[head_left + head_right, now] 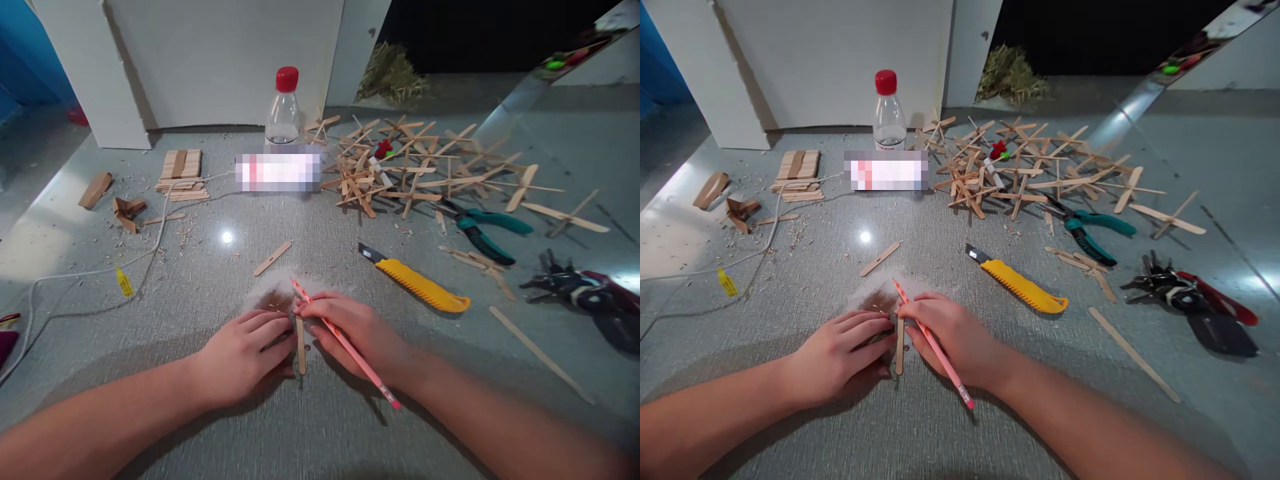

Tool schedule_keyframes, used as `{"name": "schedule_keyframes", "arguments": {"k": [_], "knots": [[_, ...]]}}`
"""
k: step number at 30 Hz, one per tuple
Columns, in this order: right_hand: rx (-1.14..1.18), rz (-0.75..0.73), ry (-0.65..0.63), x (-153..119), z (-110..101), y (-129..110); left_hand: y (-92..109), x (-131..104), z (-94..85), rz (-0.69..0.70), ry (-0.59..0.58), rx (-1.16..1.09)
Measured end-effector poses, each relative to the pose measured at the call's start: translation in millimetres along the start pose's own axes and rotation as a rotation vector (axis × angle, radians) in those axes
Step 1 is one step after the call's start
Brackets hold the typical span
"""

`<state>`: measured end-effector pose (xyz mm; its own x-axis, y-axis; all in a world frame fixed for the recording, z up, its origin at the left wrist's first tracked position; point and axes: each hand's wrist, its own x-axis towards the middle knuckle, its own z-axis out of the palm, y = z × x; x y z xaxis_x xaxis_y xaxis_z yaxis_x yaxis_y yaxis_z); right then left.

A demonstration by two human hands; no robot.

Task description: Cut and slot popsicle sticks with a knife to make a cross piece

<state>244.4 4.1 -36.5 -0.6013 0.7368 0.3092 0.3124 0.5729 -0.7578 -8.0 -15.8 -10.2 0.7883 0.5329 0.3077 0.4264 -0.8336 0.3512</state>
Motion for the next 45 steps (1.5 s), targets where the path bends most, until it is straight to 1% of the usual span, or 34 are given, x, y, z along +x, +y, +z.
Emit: {"name": "schedule_keyframes", "arguments": {"k": [4, 10, 13, 15, 18, 20, 25, 28, 30, 33, 36, 39, 42, 45], "knots": [[-0.01, -0.027, -0.019, 3, -5, -5, 0, -1, -3.3, -0.035, -0.036, -0.026], [-0.058, -0.051, -0.006, 3, -6, -5, 1, -1, -10.7, -0.18, -0.18, -0.046], [-0.088, -0.049, 0.012, 2, -6, -5, 2, -1, -11.9, -0.193, -0.238, -0.043], [-0.119, -0.049, 0.032, 2, -6, -5, 1, -1, -11.8, -0.189, -0.25, -0.053], [-0.159, -0.035, 0.034, 3, -5, -5, -1, -1, -10.1, -0.194, -0.217, -0.091], [-0.166, -0.035, 0.024, 3, -5, -4, -3, -2, -8.3, -0.203, -0.171, -0.121], [-0.16, -0.096, 0.033, 3, -2, -3, -9, -4, -4.8, -0.249, -0.073, -0.239], [-0.164, -0.141, 0.013, 3, -1, -4, -10, -4, -4.1, -0.222, -0.047, -0.269], [-0.164, -0.153, -0.001, 3, 0, -6, -9, -3, -3.6, -0.185, -0.042, -0.251], [-0.161, -0.126, -0.001, 2, 0, -7, -9, -2, -2.6, -0.13, -0.053, -0.208], [-0.219, -0.108, 0.008, 1, -1, -8, -9, -2, -1.3, -0.105, -0.059, -0.156], [-0.263, -0.113, 0.01, 0, -1, -8, -9, -3, 0.0, -0.087, -0.037, -0.122], [-0.256, -0.109, 0.004, 0, -2, -8, -9, -3, 0.4, -0.096, -0.023, -0.111], [-0.25, -0.1, -0.002, 0, -2, -8, -9, -2, -1.2, -0.126, -0.048, -0.128]]}}
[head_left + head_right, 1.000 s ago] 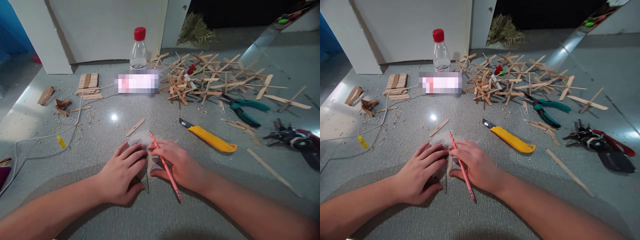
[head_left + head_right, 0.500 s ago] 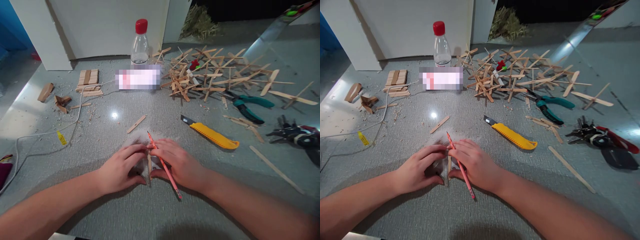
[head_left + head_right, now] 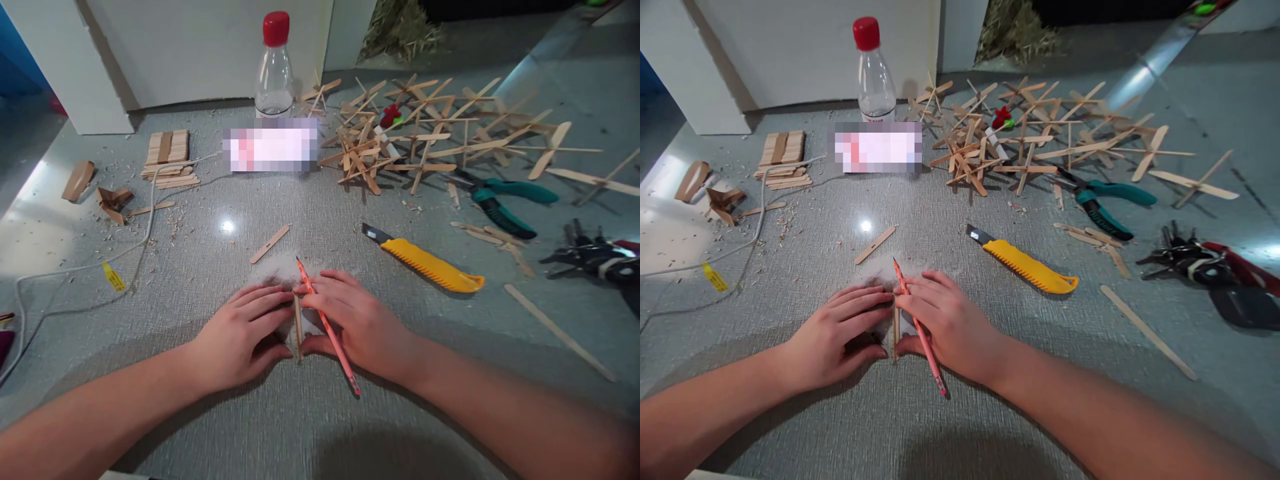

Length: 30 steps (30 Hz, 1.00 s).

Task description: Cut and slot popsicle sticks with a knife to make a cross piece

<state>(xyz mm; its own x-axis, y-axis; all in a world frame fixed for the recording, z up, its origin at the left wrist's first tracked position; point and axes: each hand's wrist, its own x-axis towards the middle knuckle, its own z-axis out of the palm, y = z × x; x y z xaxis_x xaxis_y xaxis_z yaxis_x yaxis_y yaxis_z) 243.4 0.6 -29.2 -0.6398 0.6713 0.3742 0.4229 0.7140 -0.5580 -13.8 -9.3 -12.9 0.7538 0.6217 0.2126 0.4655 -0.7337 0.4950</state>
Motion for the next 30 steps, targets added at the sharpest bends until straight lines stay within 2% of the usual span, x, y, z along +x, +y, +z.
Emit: {"name": "schedule_keyframes", "arguments": {"k": [6, 30], "knots": [[0.053, 0.034, -0.003, -0.2, -1.0, 0.8, 2.5, 1.3, -3.4, -0.053, -0.031, 0.015], [0.064, 0.041, 0.003, 2.0, -4.1, -0.1, 2.8, 4.4, -0.7, -0.058, -0.013, 0.078]]}}
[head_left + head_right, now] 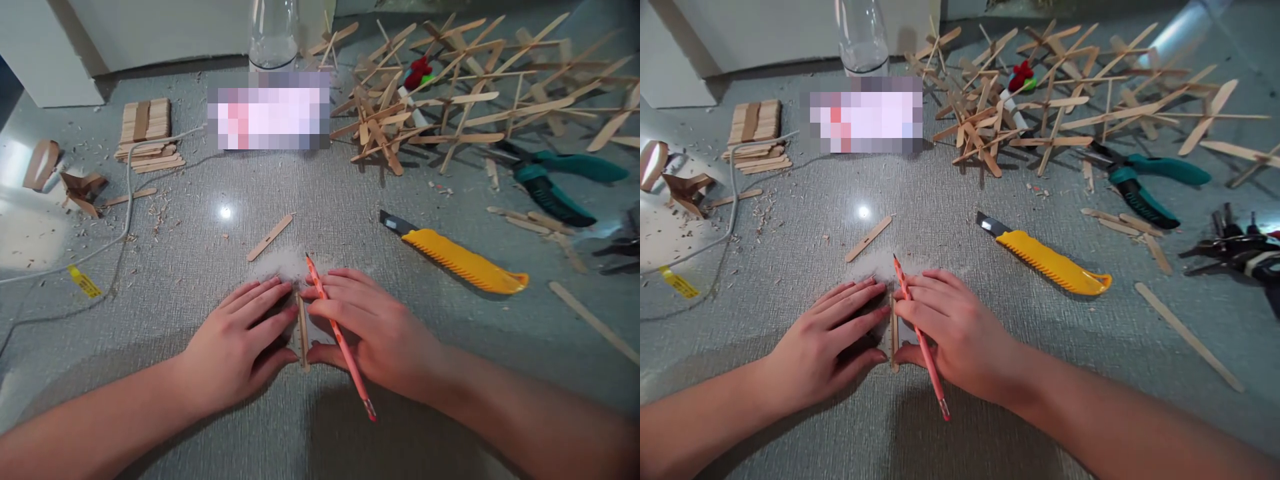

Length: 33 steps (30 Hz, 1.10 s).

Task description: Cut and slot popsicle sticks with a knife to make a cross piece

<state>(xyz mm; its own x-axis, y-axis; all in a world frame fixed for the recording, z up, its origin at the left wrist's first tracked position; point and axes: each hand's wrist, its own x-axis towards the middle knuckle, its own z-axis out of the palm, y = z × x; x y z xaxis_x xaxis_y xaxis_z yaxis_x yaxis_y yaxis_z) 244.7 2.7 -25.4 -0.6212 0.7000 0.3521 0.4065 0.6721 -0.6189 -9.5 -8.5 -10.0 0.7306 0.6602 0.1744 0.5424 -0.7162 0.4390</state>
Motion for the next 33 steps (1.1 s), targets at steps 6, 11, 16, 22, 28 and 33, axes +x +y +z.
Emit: {"name": "schedule_keyframes", "arguments": {"k": [6, 11, 16, 22, 28, 33], "knots": [[0.215, 0.025, 0.103, -2, -7, -7, 0, -1, -0.7, -0.003, 0.01, -0.003], [0.418, 0.259, 0.209, -12, -5, -17, 1, 0, -1.5, -0.001, 0.007, -0.011], [0.546, 0.384, 0.223, -11, -4, -20, 2, -1, -1.5, -0.002, -0.014, 0.002], [0.311, 0.325, 0.2, 0, -3, -22, 2, 1, -1.0, -0.001, 0.01, 0.006], [0.246, 0.255, 0.17, 1, 1, -24, 2, -1, 0.7, 0.004, 0.002, 0.021], [0.224, 0.253, 0.162, -3, 4, -21, 2, -2, 1.6, -0.004, -0.009, 0.017]]}}
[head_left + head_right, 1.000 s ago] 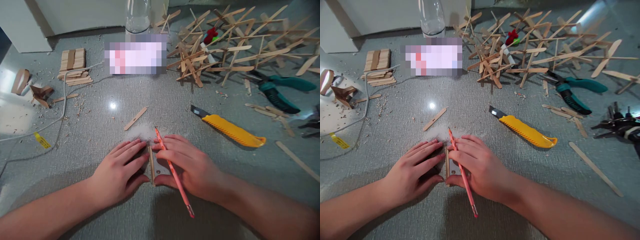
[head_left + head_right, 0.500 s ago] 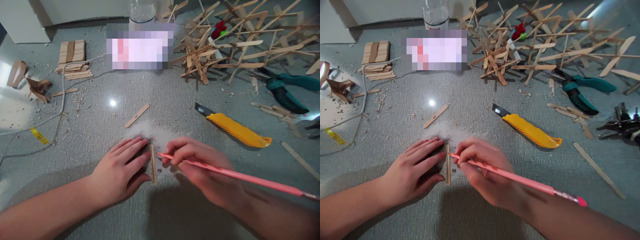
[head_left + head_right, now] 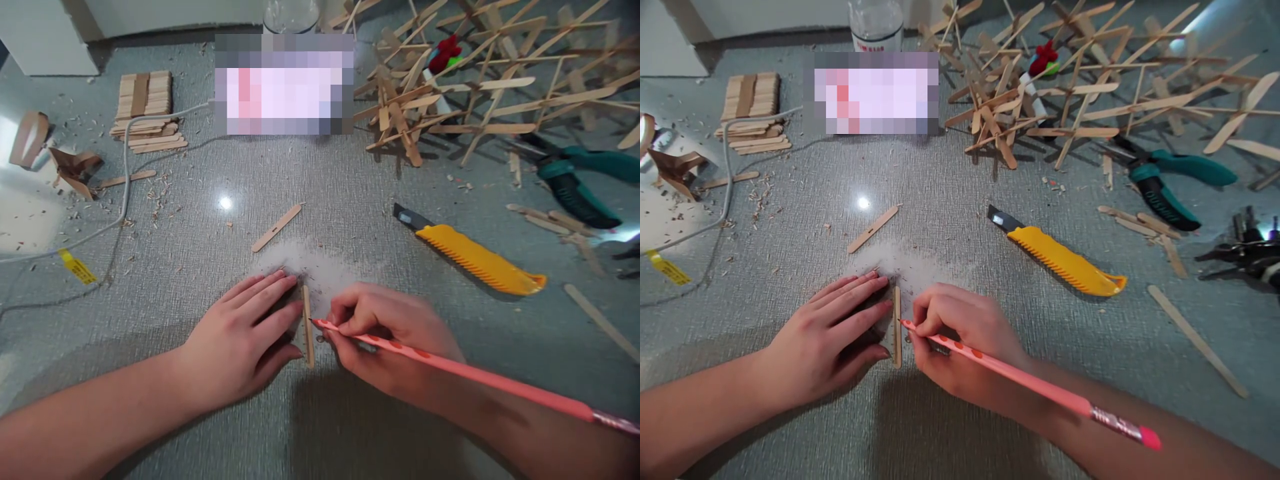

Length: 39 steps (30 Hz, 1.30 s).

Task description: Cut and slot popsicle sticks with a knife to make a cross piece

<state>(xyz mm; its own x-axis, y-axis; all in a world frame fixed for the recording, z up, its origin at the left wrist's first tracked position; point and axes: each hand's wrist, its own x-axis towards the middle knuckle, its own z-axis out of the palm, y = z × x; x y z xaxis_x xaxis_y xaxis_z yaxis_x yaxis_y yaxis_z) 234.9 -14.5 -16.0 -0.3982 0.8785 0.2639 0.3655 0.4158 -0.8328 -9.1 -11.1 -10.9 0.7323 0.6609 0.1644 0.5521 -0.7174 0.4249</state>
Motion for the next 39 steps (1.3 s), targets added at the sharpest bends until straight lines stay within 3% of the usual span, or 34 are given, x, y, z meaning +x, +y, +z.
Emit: {"name": "schedule_keyframes", "arguments": {"k": [39], "knots": [[0.004, -0.012, -0.023, 1.3, -0.4, 0.1, 1.5, 2.3, -2.7, -0.007, -0.011, -0.011]]}}
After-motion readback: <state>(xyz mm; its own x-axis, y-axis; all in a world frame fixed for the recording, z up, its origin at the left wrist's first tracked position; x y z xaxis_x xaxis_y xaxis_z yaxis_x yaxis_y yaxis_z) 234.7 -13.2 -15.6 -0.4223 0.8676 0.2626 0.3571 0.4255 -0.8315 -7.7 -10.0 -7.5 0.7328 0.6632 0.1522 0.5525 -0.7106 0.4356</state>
